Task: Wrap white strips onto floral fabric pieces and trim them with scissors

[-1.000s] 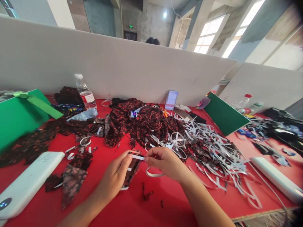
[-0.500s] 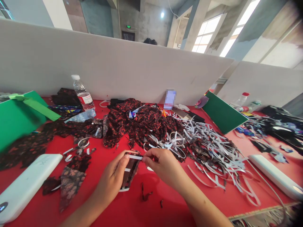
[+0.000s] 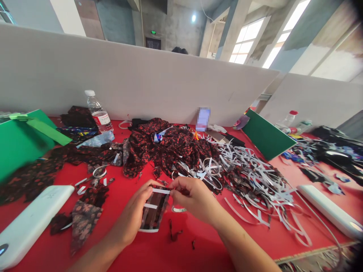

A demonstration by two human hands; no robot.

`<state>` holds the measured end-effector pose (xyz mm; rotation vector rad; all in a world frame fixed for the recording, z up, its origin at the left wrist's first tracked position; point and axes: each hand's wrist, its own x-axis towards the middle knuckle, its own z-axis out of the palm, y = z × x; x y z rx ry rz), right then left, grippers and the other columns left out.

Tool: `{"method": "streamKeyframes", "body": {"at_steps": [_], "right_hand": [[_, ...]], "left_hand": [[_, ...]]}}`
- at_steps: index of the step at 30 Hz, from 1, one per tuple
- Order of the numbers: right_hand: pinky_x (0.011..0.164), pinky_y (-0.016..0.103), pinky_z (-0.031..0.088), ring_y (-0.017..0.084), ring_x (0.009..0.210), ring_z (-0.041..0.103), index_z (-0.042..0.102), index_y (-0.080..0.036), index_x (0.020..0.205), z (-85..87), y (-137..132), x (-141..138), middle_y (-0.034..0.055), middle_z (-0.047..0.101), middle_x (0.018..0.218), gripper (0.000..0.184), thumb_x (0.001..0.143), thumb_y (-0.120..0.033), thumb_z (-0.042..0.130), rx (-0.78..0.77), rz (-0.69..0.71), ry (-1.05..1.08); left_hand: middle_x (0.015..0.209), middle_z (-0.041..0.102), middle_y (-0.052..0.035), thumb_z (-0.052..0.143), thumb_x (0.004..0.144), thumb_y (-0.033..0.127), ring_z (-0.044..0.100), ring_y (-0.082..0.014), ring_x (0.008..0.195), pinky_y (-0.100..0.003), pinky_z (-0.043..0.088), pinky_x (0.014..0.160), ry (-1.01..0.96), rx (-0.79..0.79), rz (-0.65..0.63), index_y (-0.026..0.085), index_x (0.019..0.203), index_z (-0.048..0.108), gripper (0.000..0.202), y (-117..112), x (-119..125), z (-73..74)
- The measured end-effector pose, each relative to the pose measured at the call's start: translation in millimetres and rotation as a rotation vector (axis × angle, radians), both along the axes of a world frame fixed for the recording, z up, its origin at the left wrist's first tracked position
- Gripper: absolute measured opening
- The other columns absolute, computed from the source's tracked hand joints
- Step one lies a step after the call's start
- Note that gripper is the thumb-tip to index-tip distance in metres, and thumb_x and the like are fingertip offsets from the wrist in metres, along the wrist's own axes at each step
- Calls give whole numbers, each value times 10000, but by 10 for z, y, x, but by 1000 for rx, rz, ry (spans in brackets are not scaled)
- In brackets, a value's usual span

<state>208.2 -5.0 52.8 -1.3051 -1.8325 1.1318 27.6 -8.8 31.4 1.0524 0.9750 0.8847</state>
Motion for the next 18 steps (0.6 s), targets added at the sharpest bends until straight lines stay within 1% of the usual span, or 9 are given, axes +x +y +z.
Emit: {"method": "streamKeyframes", "body": {"at_steps": [2,4,7,10,14,16,18], "right_hand": [[475,171,330,81,507,482,628,-175,812,-17,-4,8,-30,603,608,138,809,-170,491,-43,20,29],[469,166,321,75,500,465,630,-170,800,-22,-15,8,-37,579,588,134,802,-171,496,-54,26,22],[474,167,310,73,505,452,647,-169,790,-13,-43,-22,-47,551,571,141,791,-165,506,-4,7,-49],[503,176,319,77,529,465,648,-165,762,7,-67,-67,-42,566,591,136,775,-134,516,64,-29,-138],[545,179,341,87,598,500,581,-167,800,35,-56,-59,-36,585,680,87,737,-108,577,128,-82,-144],[544,174,343,83,616,497,550,-178,827,50,-39,-14,-38,579,730,107,747,-136,606,115,-55,-117],[535,171,339,75,602,478,547,-187,837,61,-26,36,-37,562,762,85,776,-165,602,95,-10,-124]], "left_hand": [[637,596,40,495,838,432,540,-127,555,-197,406,502,63,29,-82,218,897,593,242,30,-23,45],[631,581,51,596,782,389,530,-118,576,-187,394,529,195,86,-142,206,834,601,190,66,-50,110],[712,646,20,655,734,357,586,-158,691,-218,430,623,388,163,-187,189,820,643,189,111,-61,210],[775,694,-8,635,742,360,621,-200,757,-254,454,669,491,183,-202,184,843,670,206,131,-34,254],[818,708,-25,597,764,363,619,-214,781,-271,455,680,478,167,-238,183,895,681,239,151,-14,201],[772,683,-16,599,758,344,599,-196,743,-261,443,662,442,148,-236,175,858,675,211,164,-21,159],[692,625,11,596,752,317,558,-161,667,-241,417,613,412,130,-198,170,810,652,168,174,-31,126]]}}
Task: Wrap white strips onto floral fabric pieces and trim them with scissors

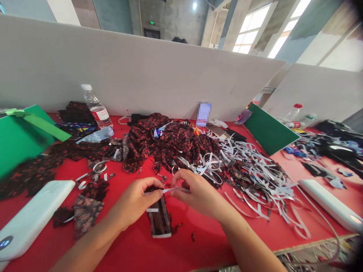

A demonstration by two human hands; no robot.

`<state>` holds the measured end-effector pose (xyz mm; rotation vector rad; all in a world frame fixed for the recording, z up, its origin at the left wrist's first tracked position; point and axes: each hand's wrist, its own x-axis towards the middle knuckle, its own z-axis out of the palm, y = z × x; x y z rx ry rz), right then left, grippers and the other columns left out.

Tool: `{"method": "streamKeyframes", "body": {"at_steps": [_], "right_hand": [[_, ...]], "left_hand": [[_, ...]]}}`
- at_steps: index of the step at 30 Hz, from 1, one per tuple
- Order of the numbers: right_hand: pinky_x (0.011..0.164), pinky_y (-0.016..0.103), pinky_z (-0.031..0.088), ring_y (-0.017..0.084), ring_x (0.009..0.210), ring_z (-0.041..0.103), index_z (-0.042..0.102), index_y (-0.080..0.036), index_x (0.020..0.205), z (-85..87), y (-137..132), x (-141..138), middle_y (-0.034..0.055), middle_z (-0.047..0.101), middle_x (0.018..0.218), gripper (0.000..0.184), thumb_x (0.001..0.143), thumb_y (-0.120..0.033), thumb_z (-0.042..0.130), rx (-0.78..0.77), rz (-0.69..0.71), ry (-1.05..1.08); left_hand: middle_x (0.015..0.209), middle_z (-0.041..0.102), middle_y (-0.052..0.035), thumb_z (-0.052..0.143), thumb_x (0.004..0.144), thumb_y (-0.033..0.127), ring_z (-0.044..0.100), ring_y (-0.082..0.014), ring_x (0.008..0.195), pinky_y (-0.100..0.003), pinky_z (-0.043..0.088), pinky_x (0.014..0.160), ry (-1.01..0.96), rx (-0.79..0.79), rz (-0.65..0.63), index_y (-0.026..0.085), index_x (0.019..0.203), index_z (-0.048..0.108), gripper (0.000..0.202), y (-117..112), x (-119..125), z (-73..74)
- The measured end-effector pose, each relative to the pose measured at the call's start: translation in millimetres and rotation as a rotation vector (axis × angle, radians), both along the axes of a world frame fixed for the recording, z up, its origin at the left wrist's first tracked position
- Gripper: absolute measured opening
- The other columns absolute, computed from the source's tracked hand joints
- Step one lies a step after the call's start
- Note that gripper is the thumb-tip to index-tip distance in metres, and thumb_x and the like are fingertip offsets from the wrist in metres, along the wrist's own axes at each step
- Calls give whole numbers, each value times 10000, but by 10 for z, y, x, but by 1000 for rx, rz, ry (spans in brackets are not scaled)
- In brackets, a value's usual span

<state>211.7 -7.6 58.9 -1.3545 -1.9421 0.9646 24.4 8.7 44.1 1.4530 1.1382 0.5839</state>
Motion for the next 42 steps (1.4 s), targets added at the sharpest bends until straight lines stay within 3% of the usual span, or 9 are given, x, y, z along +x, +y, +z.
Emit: {"method": "streamKeyframes", "body": {"at_steps": [6,14,18,23,31,35,37,42], "right_hand": [[560,178,357,80,640,492,550,-187,879,-36,11,31,-6,540,862,92,800,-148,578,74,15,-73],[518,190,326,90,544,479,507,-203,835,-83,44,19,-55,540,638,61,834,-188,566,-12,-36,-68],[560,190,366,100,603,500,473,-209,859,-68,-33,-70,-45,526,688,100,832,-167,559,161,-96,-8],[603,197,379,104,643,501,466,-205,840,-86,-100,-162,-27,536,733,123,833,-95,521,408,-40,-45],[595,197,398,109,654,520,500,-206,830,-14,-107,-112,-15,541,741,88,856,-121,500,465,-21,-9],[543,182,388,101,613,492,504,-213,817,70,-88,29,-26,514,720,69,861,-160,514,473,-172,99],[549,185,390,104,624,493,517,-214,818,58,-29,80,-24,523,725,54,853,-179,538,475,-236,111],[649,235,419,132,688,536,531,-207,796,-140,153,60,-4,571,754,56,846,-190,551,486,-216,77]], "left_hand": [[604,504,54,576,732,272,457,-110,562,-215,355,534,-38,-9,68,168,734,585,104,5,-24,-40],[583,504,64,574,725,264,432,-97,537,-206,334,513,-37,34,163,174,732,584,90,45,-68,-114],[543,495,70,606,691,242,406,-82,514,-193,300,497,-204,-41,274,167,696,585,79,108,-56,-130],[522,506,66,619,652,244,430,-78,492,-190,319,492,-359,-161,313,162,685,575,99,151,-91,-88],[501,546,49,670,613,247,459,-80,439,-188,337,434,-456,-245,331,155,698,591,148,198,-160,-56],[526,572,60,685,628,266,490,-81,460,-186,378,454,-500,-187,431,171,732,600,165,276,-259,-47],[562,603,51,712,633,277,516,-82,493,-192,409,495,-523,-171,421,166,744,618,182,272,-256,-18],[660,672,15,762,643,272,574,-105,591,-220,440,613,-560,-161,281,162,789,671,204,158,-129,15]]}}
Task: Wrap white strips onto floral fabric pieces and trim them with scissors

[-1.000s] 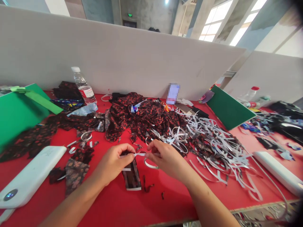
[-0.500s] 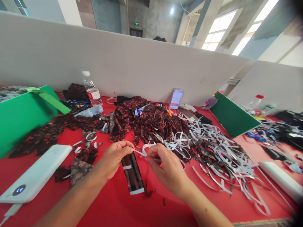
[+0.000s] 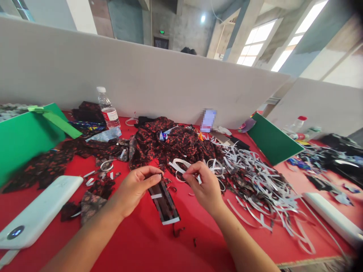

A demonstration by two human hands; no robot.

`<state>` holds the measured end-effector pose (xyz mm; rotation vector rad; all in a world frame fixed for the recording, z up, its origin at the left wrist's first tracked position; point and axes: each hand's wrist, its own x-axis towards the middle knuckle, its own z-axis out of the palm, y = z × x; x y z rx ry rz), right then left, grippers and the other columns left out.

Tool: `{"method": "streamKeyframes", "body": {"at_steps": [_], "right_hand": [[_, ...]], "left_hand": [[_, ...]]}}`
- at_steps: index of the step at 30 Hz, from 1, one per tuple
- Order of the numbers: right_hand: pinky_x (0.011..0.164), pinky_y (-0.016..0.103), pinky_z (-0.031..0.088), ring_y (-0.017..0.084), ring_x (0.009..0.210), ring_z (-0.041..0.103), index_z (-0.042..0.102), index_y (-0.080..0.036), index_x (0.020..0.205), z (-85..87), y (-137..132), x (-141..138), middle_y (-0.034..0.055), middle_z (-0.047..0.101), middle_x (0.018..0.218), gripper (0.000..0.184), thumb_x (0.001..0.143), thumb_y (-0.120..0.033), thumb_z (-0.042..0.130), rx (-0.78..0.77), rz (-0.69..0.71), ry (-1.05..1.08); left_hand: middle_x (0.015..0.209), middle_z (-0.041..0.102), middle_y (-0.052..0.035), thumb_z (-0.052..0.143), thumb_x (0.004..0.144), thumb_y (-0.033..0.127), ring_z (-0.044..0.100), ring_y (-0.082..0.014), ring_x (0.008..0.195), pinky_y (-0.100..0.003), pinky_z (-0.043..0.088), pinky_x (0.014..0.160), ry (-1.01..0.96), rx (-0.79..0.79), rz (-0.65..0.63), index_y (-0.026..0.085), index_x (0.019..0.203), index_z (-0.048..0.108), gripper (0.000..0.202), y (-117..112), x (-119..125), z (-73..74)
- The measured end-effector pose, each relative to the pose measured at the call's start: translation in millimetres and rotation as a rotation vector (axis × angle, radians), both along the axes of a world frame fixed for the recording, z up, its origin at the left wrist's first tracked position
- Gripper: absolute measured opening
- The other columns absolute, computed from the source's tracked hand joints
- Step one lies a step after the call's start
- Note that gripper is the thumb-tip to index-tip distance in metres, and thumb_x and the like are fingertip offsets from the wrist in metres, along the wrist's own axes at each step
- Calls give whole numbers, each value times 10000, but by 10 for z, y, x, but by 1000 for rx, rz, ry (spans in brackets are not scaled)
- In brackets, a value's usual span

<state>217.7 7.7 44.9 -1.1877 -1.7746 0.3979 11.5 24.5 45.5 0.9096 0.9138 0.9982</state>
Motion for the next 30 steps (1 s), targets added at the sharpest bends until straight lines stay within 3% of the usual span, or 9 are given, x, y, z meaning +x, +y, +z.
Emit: {"method": "streamKeyframes", "body": {"at_steps": [7,9,11,14,16,18,22,30], "right_hand": [[795,302,404,175,856,556,637,-192,796,-124,74,-107,49,629,863,89,854,-225,579,-91,234,-212],[787,302,404,174,850,556,651,-182,813,-120,60,-142,55,632,860,177,883,-303,544,-169,227,-98],[671,257,412,144,729,547,648,-163,834,-118,34,-178,33,618,774,251,877,-387,543,-341,255,73],[534,215,358,98,572,466,641,-141,807,-136,-4,-225,-16,553,651,344,796,-484,614,-585,344,257],[524,211,343,83,545,435,637,-137,767,-154,-16,-241,-30,521,622,361,768,-498,637,-652,375,352],[534,211,346,81,541,442,630,-137,743,-168,-13,-245,-33,521,609,353,758,-489,648,-669,360,449],[530,207,365,80,516,467,617,-144,727,-170,20,-226,-31,546,581,319,752,-458,662,-689,286,612],[525,198,380,80,518,481,632,-139,721,-160,34,-196,-20,565,579,308,746,-443,677,-657,256,654]], "left_hand": [[713,671,19,721,704,262,560,-104,643,-214,416,640,106,73,-58,182,806,682,136,-50,9,-113],[718,664,18,708,718,275,555,-110,661,-218,410,648,152,97,-71,178,810,675,137,-66,27,-124],[707,651,23,714,710,280,547,-115,669,-219,405,648,185,104,-95,173,799,656,151,-90,58,-129],[646,602,53,752,664,267,516,-106,627,-207,384,597,193,101,-91,176,724,590,195,-117,91,-135],[597,554,70,774,635,267,490,-94,582,-195,361,557,164,89,-75,177,683,553,244,-118,79,-132],[614,564,57,764,649,316,506,-99,585,-202,375,563,77,46,-91,176,714,573,246,-105,40,-115],[777,671,-39,628,757,471,606,-176,737,-296,466,706,-113,-21,-47,167,843,649,317,-64,-59,-56],[655,674,10,700,709,293,567,-133,648,-244,418,681,158,112,-39,169,715,661,130,-76,-85,-81]]}}
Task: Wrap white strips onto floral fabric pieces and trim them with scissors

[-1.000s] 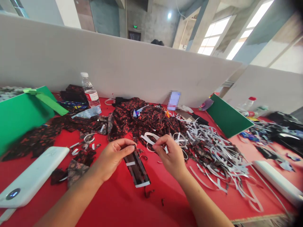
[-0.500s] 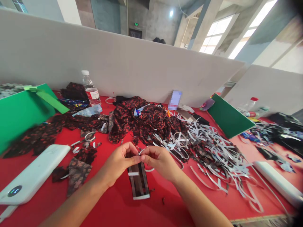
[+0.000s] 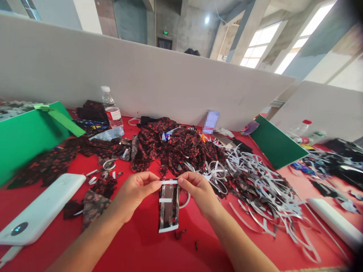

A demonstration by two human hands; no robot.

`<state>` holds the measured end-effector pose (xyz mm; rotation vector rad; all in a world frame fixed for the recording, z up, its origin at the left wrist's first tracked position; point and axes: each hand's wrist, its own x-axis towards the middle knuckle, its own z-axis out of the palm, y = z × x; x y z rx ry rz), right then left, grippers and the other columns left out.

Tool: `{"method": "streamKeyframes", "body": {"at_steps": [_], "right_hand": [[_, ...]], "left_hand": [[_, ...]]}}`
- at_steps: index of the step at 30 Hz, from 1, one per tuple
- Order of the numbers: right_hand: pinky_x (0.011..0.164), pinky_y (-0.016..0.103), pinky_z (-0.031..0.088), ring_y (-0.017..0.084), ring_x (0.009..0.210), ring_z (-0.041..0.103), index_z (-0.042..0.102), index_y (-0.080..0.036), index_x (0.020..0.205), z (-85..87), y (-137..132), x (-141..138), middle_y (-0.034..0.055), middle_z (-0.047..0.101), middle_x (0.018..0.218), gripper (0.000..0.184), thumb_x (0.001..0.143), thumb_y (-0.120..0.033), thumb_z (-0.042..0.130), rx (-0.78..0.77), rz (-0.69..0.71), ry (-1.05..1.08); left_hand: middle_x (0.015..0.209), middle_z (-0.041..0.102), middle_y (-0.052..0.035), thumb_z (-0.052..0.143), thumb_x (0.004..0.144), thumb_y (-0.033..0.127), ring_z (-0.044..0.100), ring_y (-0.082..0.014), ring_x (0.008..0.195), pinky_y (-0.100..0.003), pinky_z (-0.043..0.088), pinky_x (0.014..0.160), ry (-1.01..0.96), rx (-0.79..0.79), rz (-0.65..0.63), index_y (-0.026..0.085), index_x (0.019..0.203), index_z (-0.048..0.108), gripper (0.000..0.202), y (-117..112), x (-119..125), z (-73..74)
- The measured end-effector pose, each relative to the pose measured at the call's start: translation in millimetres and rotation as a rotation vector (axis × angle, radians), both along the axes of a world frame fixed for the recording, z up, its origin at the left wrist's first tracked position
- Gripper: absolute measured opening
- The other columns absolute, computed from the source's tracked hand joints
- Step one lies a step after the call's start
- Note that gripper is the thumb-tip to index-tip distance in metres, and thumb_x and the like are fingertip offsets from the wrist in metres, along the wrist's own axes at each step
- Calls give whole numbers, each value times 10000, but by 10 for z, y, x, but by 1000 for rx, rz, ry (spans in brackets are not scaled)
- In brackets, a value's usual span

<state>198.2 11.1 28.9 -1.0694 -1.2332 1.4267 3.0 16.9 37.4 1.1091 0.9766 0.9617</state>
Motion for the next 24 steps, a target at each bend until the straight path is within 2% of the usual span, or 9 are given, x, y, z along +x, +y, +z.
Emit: {"method": "streamKeyframes", "body": {"at_steps": [3,8,13,16,19,24], "right_hand": [[508,193,386,78,508,481,637,-136,734,-22,-3,-2,-22,562,577,308,745,-441,679,-19,15,13],[460,184,377,67,460,452,631,-139,733,-69,-4,-35,-32,539,555,288,719,-415,713,-167,71,172],[491,165,375,56,494,455,632,-146,699,-50,-25,-72,-35,543,584,253,671,-358,767,-231,96,338],[513,168,377,57,505,450,638,-147,698,-32,-23,-70,-33,548,600,240,670,-346,769,-219,78,352],[499,171,359,58,497,418,636,-150,691,-20,-17,-66,-41,524,580,234,669,-343,766,-208,58,355],[496,162,355,54,502,414,638,-149,694,-10,-31,-73,-51,505,557,222,675,-332,763,-202,58,389]], "left_hand": [[620,653,30,704,709,269,542,-108,621,-217,407,659,-40,2,-19,171,659,656,120,-10,-4,0],[606,663,22,741,677,216,565,-96,610,-200,433,651,-241,-144,-110,159,614,663,116,-3,13,15],[664,678,-4,716,730,263,594,-104,618,-218,476,653,-391,-281,-159,158,710,679,112,-24,61,-26],[749,694,-29,626,811,307,626,-126,674,-257,494,709,-478,-341,-275,174,819,675,142,-57,73,-26],[820,701,-51,634,803,262,649,-148,745,-273,492,759,-542,-352,-353,161,881,666,132,-72,74,-28],[836,698,-51,656,775,189,656,-155,746,-274,499,738,-601,-359,-399,144,948,656,179,-60,87,-81]]}}
